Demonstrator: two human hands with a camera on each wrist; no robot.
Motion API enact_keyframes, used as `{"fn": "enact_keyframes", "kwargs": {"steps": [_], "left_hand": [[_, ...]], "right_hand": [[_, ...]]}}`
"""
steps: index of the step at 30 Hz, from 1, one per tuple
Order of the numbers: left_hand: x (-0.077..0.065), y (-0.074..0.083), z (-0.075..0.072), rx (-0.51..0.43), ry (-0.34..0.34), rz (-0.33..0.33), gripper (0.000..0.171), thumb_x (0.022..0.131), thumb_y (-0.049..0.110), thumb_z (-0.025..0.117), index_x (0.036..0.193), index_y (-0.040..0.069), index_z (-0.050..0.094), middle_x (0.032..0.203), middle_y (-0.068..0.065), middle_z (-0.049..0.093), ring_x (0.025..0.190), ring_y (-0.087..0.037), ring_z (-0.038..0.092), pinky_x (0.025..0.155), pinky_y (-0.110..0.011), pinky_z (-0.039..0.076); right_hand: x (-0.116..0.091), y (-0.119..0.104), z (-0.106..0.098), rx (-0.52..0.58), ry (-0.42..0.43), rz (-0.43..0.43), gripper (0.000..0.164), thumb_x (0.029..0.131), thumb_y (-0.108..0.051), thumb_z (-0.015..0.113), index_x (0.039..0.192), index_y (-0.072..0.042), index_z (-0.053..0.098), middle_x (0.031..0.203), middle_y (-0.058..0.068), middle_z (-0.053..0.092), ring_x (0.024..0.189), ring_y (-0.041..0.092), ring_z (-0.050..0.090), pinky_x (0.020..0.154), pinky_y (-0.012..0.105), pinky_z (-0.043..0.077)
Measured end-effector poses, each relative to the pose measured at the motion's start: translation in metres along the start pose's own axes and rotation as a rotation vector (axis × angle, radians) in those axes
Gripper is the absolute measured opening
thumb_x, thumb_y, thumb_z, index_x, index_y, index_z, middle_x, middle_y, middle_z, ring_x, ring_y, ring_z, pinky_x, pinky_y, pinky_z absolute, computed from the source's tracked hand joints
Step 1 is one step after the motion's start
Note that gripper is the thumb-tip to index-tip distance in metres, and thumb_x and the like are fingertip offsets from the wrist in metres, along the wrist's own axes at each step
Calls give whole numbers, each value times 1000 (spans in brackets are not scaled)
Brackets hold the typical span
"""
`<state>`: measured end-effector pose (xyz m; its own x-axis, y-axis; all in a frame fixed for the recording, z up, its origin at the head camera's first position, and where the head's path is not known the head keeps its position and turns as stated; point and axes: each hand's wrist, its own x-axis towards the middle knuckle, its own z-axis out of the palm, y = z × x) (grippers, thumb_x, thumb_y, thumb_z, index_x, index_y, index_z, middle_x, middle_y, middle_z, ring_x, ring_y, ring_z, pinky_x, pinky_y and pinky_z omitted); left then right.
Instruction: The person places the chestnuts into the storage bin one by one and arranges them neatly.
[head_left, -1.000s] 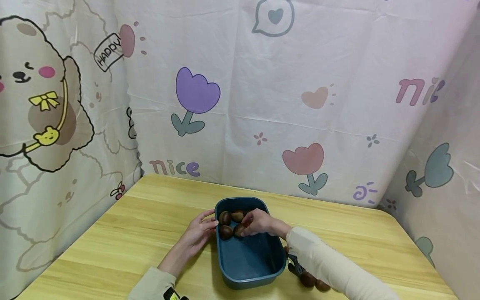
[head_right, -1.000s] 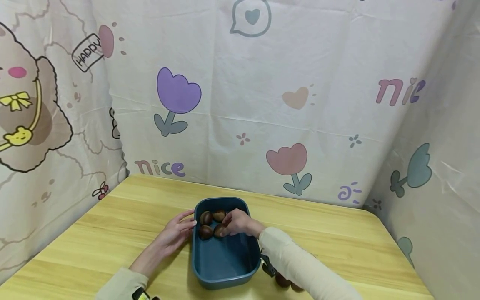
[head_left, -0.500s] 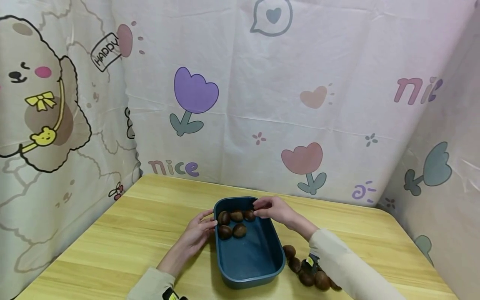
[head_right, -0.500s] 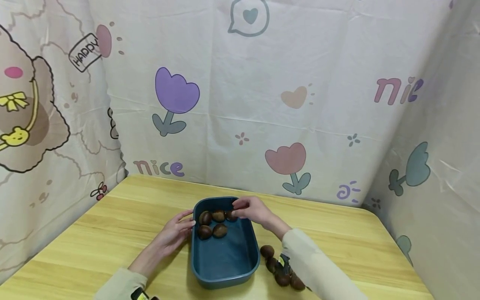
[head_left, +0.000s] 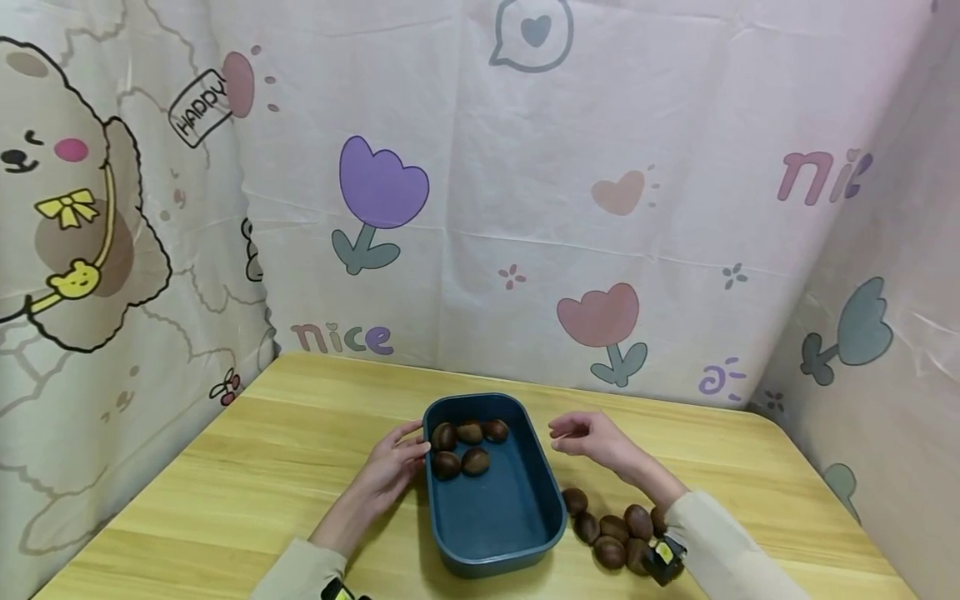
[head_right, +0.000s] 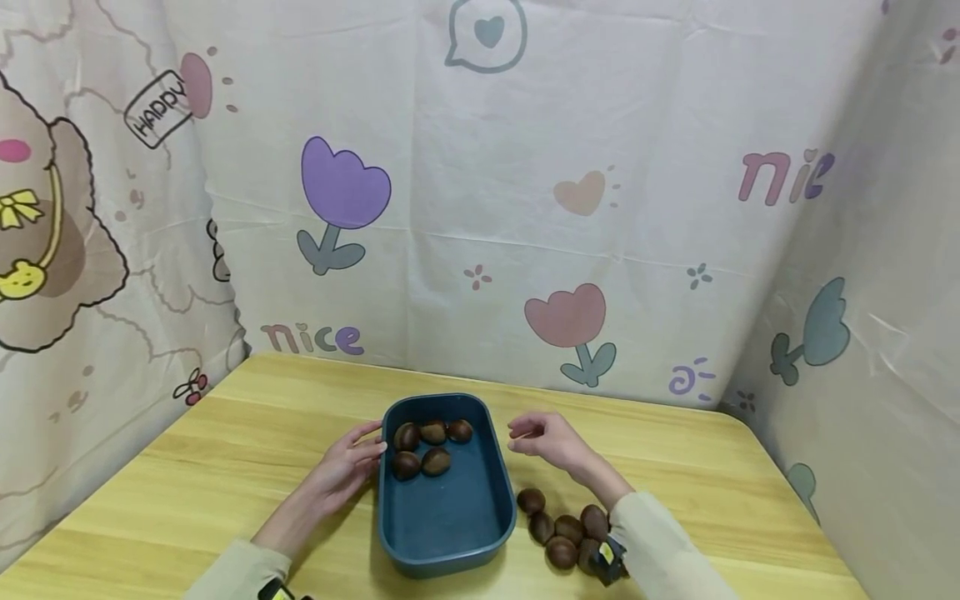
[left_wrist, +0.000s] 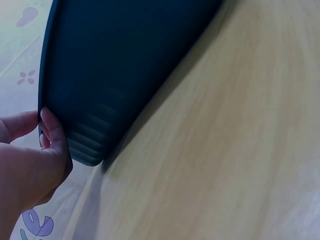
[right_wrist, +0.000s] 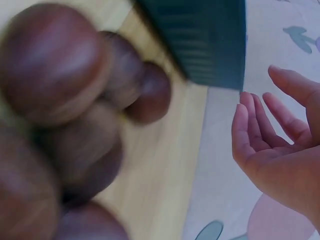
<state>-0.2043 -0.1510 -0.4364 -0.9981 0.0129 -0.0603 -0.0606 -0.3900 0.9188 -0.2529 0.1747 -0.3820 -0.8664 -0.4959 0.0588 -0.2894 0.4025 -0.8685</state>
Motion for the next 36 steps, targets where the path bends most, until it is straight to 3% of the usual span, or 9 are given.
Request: {"fn": "enact_keyframes", "kwargs": {"steps": [6,17,24,36], "left_hand": [[0,0,0,-2,-8,-2,50,94,-7,51,140,-9,32,99,-7,58,80,-11,55,73,-23,47],[0,0,-3,6,-21,-6,50,96,-5,50,141,-8,30,100,-5,59,83,-11,56,74,-24,47],[0,0,-3,8,-16,-11,50,96,-5,49,142,-8,30,99,-5,59,83,-11,56,74,-24,47],[-1,1,-1,9,-11,-12,49,96,-5,50,141,-8,30,100,-6,59,85,-13,56,75,-24,47]], "right_hand": [[-21,19,-10,-35,-21,21,36,89,-8,68,117,12,59,106,22,64,92,23,62,77,30,51],[-61,46,-34,12,5,84,38,85,-2,70,115,17,56,104,23,64,94,26,62,76,27,52],[-85,65,-48,-26,37,111,40,84,-4,72,115,17,58,106,23,64,97,33,62,77,25,51],[-113,80,-64,-48,18,154,43,81,-5,74,117,14,59,110,22,64,98,27,60,77,24,48]]}}
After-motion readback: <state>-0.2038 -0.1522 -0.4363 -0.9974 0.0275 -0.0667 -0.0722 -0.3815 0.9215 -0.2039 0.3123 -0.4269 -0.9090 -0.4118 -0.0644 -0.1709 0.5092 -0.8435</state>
